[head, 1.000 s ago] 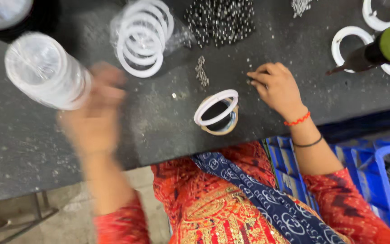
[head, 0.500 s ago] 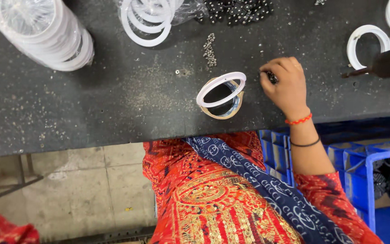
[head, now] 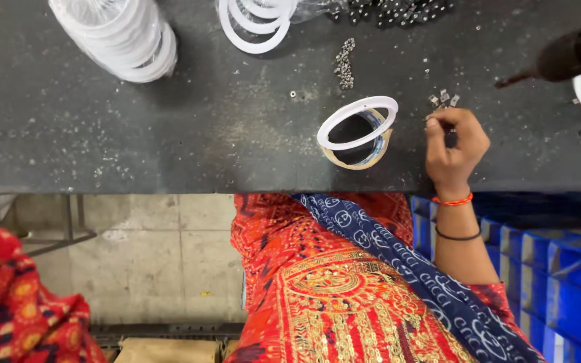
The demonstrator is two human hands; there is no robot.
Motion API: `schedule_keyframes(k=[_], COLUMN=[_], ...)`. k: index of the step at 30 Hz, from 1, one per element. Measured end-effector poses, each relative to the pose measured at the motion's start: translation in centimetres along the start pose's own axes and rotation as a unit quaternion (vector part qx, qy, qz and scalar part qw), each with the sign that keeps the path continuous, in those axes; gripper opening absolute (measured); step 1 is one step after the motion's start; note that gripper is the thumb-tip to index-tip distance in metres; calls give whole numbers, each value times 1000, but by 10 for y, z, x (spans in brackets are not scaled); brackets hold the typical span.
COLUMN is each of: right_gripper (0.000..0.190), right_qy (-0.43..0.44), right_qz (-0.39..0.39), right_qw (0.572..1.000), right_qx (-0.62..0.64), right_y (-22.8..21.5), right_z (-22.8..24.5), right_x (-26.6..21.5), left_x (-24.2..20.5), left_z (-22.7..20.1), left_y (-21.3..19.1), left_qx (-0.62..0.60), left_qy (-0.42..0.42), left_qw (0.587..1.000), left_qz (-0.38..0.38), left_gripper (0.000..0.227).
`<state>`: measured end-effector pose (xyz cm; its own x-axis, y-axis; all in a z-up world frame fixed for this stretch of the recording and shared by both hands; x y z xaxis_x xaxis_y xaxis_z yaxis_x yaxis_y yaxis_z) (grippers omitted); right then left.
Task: The person assembles white plastic rings by inserting small metal pieces into pre-drilled holes and securing them with a green power drill. They repeatedly pick up rings, align metal inserts, and tighten them in place on a workbench.
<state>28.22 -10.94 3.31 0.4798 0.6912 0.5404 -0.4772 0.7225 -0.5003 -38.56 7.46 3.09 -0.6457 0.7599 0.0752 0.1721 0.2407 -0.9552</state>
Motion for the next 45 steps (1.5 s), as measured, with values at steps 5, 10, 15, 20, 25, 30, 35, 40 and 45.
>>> schedule_keyframes(k=[5, 10, 15, 20, 25, 30, 35, 40, 45], right_gripper=[2, 3, 4, 6, 18, 18, 23, 25, 29], right_qy=[65, 74, 146, 186, 183, -7, -123, -160, -159], right_qz=[-18, -30, -50, -58, -43, -1, -4, 30, 42], right_qw=[998, 997, 969, 952, 962, 999, 992, 987, 986], right_qx=[15, 12, 191, 237, 201, 35, -4, -3, 2], right_y=[-16, -5, -4, -7, -9, -10, -6, 5, 7], right_z=[-25, -32, -24, -3, 38, 84, 103, 103, 98], right_x=[2, -9, -12, -1, 13, 28, 28, 29, 33], left_x=[-61, -95, -207, -270, -289, -321, -339, -335, -335], left_z=[-93, -191, -247, -265, -320, -349, -338, -341, -346], left_y=[-2, -24, -6, 1, -4, 11, 11, 18, 19], left_qx=[-244, -518, -635, -432, -423, -345, -369, -335, -385], left_qy=[108, 236, 288, 429, 560, 567, 597, 566, 607], left_qw=[963, 822, 672, 721, 654, 582, 542, 542, 514], left_qz=[-39, -14, 249, 330, 282, 469, 461, 523, 468], left_gripper=[10, 11, 12, 29, 38, 34, 32, 52, 58])
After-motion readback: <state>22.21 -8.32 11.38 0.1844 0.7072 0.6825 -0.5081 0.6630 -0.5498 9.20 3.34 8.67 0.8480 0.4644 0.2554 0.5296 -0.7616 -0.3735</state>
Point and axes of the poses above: each hand's wrist, its own x-axis towards the middle knuckle, its own y-axis out of the palm, z = x × y, the point moved 3 cm from there along x, towards the middle knuckle, and after that the axes turned 2 degrees about x, right-handed, at the moved point
